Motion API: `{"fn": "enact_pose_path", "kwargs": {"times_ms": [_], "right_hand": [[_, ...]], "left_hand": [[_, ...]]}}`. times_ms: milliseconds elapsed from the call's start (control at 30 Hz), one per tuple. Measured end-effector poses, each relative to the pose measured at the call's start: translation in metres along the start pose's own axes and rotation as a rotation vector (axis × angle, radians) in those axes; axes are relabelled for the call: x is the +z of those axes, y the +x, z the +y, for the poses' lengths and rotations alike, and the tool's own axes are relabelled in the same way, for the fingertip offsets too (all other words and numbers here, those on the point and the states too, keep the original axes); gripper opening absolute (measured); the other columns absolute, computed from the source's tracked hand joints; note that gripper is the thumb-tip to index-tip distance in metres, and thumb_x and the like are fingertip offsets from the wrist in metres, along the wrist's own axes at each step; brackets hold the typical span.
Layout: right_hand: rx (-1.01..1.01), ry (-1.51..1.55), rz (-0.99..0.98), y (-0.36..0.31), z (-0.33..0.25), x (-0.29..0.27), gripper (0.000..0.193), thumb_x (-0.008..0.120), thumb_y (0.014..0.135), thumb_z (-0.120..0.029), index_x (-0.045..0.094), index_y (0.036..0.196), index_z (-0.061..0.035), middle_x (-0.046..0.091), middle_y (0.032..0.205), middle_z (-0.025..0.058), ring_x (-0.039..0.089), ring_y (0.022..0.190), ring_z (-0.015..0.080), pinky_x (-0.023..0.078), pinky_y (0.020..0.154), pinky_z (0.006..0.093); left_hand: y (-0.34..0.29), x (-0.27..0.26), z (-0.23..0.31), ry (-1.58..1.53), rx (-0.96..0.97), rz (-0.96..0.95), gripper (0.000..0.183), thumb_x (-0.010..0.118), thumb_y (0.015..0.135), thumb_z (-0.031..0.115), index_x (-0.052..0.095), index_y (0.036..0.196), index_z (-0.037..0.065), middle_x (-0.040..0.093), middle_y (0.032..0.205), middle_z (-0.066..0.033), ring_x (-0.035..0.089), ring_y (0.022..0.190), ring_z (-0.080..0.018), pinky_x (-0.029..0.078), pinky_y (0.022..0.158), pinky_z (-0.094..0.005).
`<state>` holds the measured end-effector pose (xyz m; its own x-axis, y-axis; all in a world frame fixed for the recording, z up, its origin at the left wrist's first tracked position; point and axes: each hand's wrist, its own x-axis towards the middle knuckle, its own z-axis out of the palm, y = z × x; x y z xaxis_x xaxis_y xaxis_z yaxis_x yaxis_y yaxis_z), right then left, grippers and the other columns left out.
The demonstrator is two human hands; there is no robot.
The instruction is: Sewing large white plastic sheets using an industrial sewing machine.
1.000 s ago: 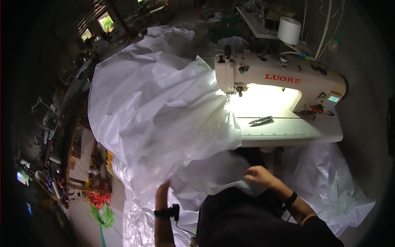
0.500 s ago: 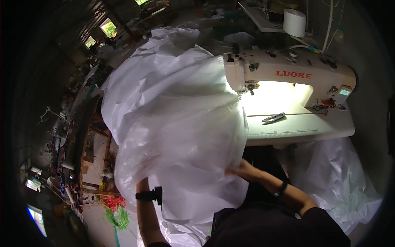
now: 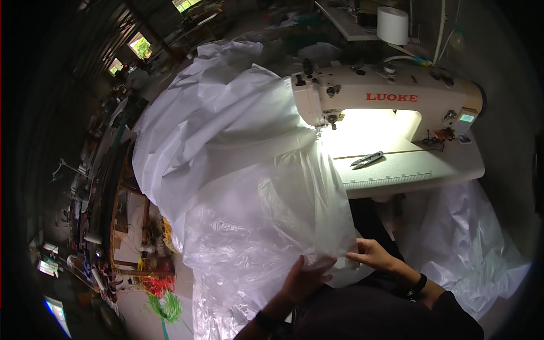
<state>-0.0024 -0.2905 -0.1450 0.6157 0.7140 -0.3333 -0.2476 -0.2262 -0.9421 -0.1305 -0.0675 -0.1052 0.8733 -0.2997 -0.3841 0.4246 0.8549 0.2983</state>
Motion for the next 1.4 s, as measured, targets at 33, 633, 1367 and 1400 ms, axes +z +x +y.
{"fn": "enact_pose_path", "kwargs": {"times_ms": [33,633,1367,1400], "right_hand": [[0.004,-0.181,0.074,-0.004,-0.006,-0.006,0.022,0.069,0.090,-0.019,0.061,0.098,-0.0004,0.066,0.084,0.0035,0.061,0.079,0.0080,0.050,0.071,0.0257],[-0.034,0.505,0.037,0.035,-0.042,0.025,0.027,0.067,0.092,-0.033,0.061,0.103,-0.0088,0.064,0.079,-0.0007,0.059,0.066,0.0045,0.040,0.052,0.0185],[-0.053,-0.251,0.206,-0.032,-0.018,-0.032,0.048,0.063,0.092,-0.039,0.056,0.124,-0.0039,0.065,0.113,0.0140,0.062,0.106,0.0243,0.048,0.091,0.0348],[-0.143,-0.180,0.347,-0.019,-0.017,-0.026,0.055,0.062,0.093,-0.039,0.049,0.132,-0.0033,0.062,0.118,0.0160,0.060,0.112,0.0266,0.047,0.094,0.0358]], "left_hand": [[-0.003,-0.006,-0.013,-0.050,0.002,-0.041,0.073,0.040,0.097,0.056,0.040,0.138,-0.004,0.048,0.139,-0.0182,0.042,0.132,-0.0284,0.026,0.113,-0.0440],[-0.091,0.026,0.086,1.695,1.159,0.939,0.055,0.073,0.071,0.000,0.049,0.121,0.000,0.051,0.130,-0.0201,0.054,0.117,-0.0308,0.046,0.095,-0.0395],[-0.030,0.012,0.276,2.517,1.103,1.351,0.012,0.061,0.089,0.007,0.067,0.098,0.002,0.069,0.095,-0.0164,0.066,0.087,-0.0331,0.051,0.079,-0.0395],[-0.025,0.030,0.252,2.374,1.254,1.326,0.014,0.061,0.088,0.006,0.067,0.099,0.002,0.069,0.100,-0.0161,0.065,0.094,-0.0325,0.050,0.083,-0.0392]]}}
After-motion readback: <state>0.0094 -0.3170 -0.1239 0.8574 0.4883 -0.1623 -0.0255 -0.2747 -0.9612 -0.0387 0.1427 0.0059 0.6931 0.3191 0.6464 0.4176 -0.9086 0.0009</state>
